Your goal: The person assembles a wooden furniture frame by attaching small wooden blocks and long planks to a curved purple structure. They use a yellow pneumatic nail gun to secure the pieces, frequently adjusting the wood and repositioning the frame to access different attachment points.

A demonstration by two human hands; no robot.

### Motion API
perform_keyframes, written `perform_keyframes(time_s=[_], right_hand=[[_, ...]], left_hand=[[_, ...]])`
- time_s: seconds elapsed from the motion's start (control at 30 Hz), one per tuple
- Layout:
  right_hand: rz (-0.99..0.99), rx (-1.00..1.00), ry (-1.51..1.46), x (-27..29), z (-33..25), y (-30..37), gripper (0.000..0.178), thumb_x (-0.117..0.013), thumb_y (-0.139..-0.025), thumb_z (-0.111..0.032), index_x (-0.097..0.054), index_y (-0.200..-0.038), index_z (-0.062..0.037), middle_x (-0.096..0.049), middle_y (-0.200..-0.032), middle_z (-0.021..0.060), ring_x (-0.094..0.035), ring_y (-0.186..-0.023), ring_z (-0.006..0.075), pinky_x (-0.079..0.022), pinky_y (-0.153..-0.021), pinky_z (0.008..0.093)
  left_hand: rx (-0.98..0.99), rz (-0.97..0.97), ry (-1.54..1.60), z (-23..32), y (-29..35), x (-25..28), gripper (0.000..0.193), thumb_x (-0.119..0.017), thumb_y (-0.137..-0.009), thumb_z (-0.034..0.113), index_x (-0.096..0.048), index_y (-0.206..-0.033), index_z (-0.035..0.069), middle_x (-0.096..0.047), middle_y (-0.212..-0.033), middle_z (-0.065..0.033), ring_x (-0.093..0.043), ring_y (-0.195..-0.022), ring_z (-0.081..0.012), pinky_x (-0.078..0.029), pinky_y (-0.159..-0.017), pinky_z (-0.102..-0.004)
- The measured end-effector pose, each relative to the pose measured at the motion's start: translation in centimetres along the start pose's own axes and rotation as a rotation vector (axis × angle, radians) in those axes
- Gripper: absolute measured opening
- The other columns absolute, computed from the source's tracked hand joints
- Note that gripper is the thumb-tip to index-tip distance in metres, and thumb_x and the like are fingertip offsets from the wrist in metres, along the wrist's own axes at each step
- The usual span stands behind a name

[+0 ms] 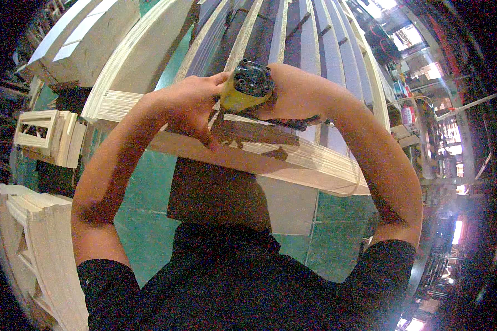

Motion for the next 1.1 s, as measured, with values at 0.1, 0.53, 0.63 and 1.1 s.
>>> perform_keyframes(time_s=[0.1, 0.53, 0.63, 1.1], right_hand=[[-0.004, 0.051, 0.014, 0.1, -0.3, -0.2, 0.041, -0.08, -0.079, -0.011, -0.067, -0.118, -0.0025, -0.075, -0.1, 0.0091, -0.067, -0.084, 0.0163, -0.055, -0.081, 0.0315], [0.014, 0.055, -0.011, 0.3, -0.8, -0.1, 0.039, -0.078, -0.079, -0.01, -0.066, -0.116, -0.0028, -0.072, -0.088, 0.0053, -0.063, -0.066, 0.0125, -0.054, -0.061, 0.03], [-0.006, -0.021, -0.046, 0.0, -0.5, 0.0, 0.039, -0.078, -0.079, -0.01, -0.066, -0.116, -0.0021, -0.072, -0.089, 0.0055, -0.064, -0.07, 0.0125, -0.055, -0.064, 0.0298], [0.024, -0.069, -0.051, -0.3, 0.4, 0.8, 0.038, -0.077, -0.08, -0.008, -0.065, -0.115, -0.0018, -0.07, -0.083, 0.0057, -0.063, -0.062, 0.0123, -0.053, -0.056, 0.0289]], left_hand=[[0.008, 0.009, 0.025, -0.5, -0.1, -0.1, 0.117, -0.097, -0.048, 0.049, -0.049, -0.146, 0.005, -0.031, -0.161, -0.0223, -0.053, -0.132, -0.0407, -0.042, -0.113, -0.0409], [-0.067, 0.138, 0.023, -0.5, 0.2, -0.2, 0.111, -0.098, -0.045, 0.045, -0.052, -0.14, 0.013, -0.055, -0.14, -0.0151, -0.06, -0.118, -0.0428, -0.05, -0.1, -0.0493], [-0.065, 0.128, -0.002, -0.3, 0.1, -0.1, 0.112, -0.098, -0.045, 0.047, -0.051, -0.14, 0.012, -0.055, -0.139, -0.016, -0.06, -0.118, -0.0431, -0.05, -0.1, -0.0493], [-0.042, 0.111, -0.074, -0.6, 0.1, -0.3, 0.131, -0.096, -0.044, 0.056, -0.04, -0.15, 0.005, -0.035, -0.16, -0.022, -0.054, -0.129, -0.0442, -0.047, -0.108, -0.046]])
Point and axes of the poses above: each hand's wrist, its own y-axis away from the middle knuckle, its own x-axis out of the back of the hand, z = x × y, the point moved 8 cm from there along -y, towards the middle knuckle
